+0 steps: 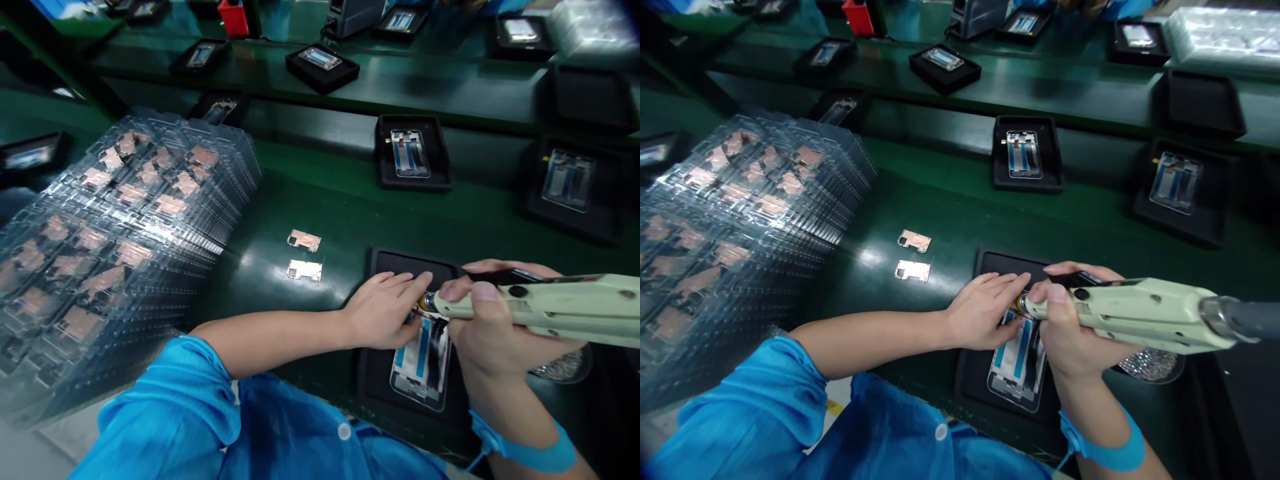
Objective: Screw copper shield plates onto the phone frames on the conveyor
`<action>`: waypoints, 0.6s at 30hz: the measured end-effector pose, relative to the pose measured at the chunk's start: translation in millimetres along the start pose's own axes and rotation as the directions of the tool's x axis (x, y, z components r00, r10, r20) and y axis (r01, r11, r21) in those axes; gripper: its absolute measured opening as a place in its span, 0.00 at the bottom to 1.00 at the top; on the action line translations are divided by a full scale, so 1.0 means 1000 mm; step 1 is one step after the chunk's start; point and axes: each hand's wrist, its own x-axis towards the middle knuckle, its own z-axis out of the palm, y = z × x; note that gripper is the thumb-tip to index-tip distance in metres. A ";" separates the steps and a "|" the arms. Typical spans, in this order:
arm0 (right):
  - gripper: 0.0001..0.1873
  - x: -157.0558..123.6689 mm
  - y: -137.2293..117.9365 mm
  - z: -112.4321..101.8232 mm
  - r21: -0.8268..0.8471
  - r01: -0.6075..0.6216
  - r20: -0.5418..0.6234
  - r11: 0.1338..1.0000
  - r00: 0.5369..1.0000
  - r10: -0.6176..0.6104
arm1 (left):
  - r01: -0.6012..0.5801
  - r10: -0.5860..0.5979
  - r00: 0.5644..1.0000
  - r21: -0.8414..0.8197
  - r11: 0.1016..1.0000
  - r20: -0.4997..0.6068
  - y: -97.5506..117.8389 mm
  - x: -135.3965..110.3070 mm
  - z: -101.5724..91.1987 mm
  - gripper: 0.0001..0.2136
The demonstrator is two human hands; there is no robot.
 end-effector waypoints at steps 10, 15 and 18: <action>0.14 -0.002 0.005 0.000 -0.079 -0.014 0.006 0.997 1.000 0.015 | -0.009 0.007 0.999 -0.044 0.999 -0.031 0.000 0.000 -0.001 0.32; 0.17 -0.004 0.009 -0.001 -0.109 -0.057 0.000 0.992 0.998 0.058 | -0.010 0.009 0.999 -0.045 0.999 -0.031 0.000 0.000 -0.002 0.32; 0.15 -0.006 0.009 -0.002 -0.121 -0.084 0.025 0.989 0.996 0.088 | -0.006 0.004 0.999 -0.051 0.999 -0.042 0.000 0.000 -0.001 0.32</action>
